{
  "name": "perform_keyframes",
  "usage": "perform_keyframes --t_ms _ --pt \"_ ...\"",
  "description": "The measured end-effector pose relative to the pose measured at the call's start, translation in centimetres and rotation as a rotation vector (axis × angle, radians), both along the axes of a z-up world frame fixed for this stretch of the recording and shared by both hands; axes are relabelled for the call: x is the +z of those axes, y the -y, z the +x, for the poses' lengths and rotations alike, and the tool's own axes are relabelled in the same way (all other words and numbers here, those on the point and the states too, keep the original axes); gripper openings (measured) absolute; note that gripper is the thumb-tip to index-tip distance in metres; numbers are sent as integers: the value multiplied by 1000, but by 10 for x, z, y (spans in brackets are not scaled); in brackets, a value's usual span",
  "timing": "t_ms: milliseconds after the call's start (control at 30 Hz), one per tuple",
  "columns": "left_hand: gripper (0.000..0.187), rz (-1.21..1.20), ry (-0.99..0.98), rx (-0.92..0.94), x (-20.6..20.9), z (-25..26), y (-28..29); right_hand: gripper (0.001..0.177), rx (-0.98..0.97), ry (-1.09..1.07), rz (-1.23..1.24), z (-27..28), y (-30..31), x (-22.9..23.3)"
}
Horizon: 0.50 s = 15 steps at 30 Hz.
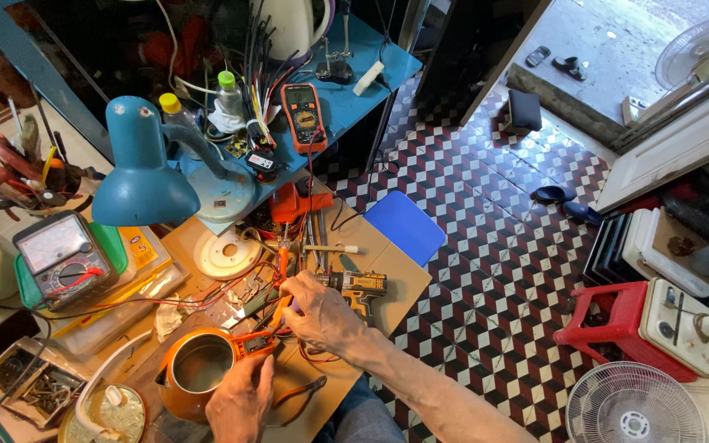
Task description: The person repairs an orange electric kettle by using a cordless drill to remove screws, then uses a screwdriver and pliers to adjust internal components and wires. The person repeatedly repositions the kettle and manipulates the handle and internal parts throughout the process.
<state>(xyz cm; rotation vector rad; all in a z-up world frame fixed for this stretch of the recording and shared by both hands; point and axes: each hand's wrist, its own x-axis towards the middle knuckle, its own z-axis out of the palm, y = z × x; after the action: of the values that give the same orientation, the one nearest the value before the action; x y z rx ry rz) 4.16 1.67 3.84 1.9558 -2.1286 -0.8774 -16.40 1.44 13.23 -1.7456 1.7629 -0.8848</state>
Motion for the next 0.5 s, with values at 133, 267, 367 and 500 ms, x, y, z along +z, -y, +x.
perform_keyframes --t_ms 133,267,367,500 --pt "47 -588 -224 -427 29 -5 26 19 92 -16 -143 1 -1 -6" --pt "37 -467 -347 -584 23 -5 45 24 43 58 -184 -2 -7 -9" --pt "33 -615 -437 -604 15 -3 48 25 47 64 -228 -3 -11 -9" --pt "26 -557 -398 -605 12 -2 52 26 57 39 -145 0 -9 -9"
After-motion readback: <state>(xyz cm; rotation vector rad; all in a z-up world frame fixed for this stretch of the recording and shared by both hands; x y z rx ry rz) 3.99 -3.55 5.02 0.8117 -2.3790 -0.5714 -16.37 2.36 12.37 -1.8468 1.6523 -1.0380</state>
